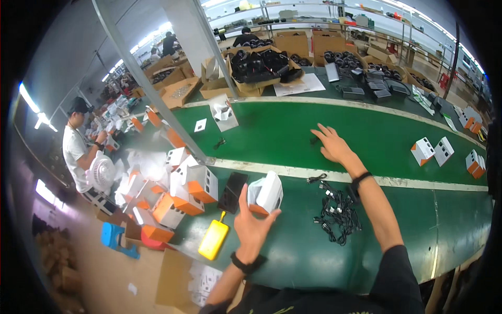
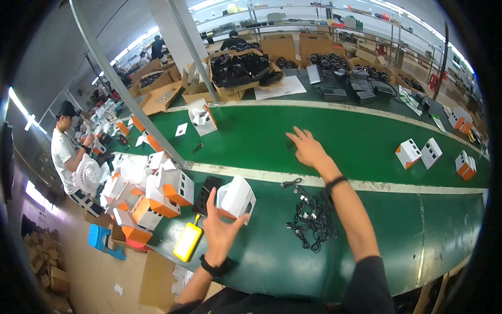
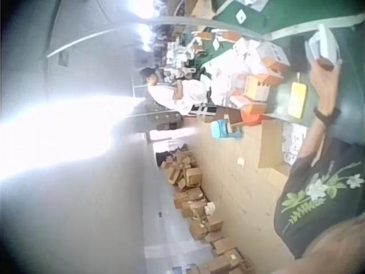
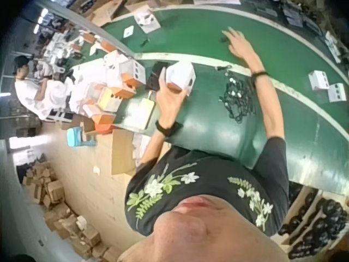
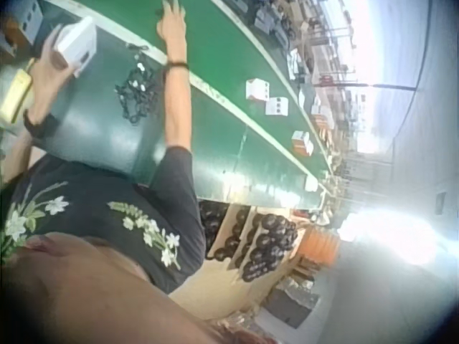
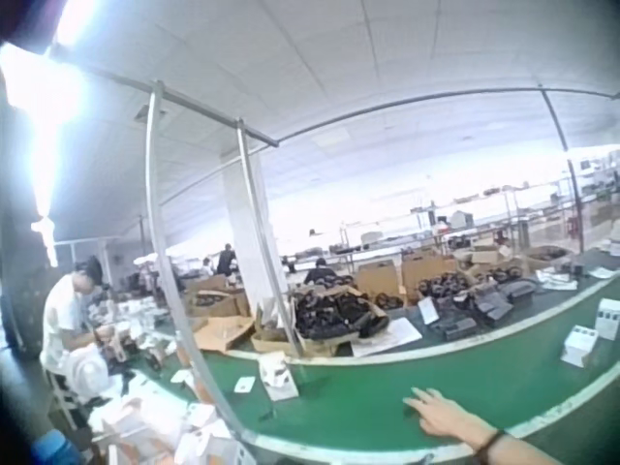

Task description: Packing electronic items and accessories into boxes on an assembly line.

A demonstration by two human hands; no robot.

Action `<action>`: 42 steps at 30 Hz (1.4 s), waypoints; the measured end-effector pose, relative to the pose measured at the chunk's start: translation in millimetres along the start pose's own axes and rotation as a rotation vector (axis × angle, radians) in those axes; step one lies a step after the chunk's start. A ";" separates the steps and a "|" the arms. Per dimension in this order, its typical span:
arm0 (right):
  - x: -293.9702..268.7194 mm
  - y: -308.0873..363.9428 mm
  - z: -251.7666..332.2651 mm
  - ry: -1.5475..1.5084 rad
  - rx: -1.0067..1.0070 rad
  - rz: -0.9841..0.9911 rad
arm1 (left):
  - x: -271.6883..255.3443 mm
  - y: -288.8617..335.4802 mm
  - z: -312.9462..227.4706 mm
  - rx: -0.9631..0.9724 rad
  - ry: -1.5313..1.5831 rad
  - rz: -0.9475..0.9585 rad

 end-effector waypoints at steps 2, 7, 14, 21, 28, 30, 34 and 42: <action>47.2 -19.7 -9.4 0.062 0.030 0.189 | -9.0 40.4 -11.1 -0.002 0.047 -0.021; 81.0 -17.3 -28.6 0.146 0.075 0.337 | -18.7 75.1 -9.6 -0.025 0.156 0.271; 6.0 60.7 -22.7 0.051 0.140 0.201 | -10.6 19.8 6.2 0.131 0.340 0.401; -197.7 138.0 212.4 -0.429 -0.107 -0.443 | 59.2 17.7 -9.1 -0.025 0.805 0.783; -155.1 147.5 282.0 -0.136 -0.004 -0.444 | 52.6 33.6 -27.3 -0.066 0.581 0.405; -140.7 143.8 275.7 -0.060 0.044 -0.424 | 56.1 38.6 -19.6 -0.109 0.597 0.418; -119.1 140.3 289.3 0.073 0.118 -0.316 | 53.3 51.3 -4.1 -0.157 0.652 0.409; -106.8 130.0 294.9 0.003 0.039 0.152 | 38.4 69.6 -1.5 -0.075 0.937 0.579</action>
Point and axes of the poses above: each hand's wrist, its own y-axis away from the middle knuckle, its own x-axis out of the palm, z = x × y, the point moved 9 cm from there along -y, towards the middle knuckle, and after that the axes turned 10 degrees about -x, right-handed, at the moved point
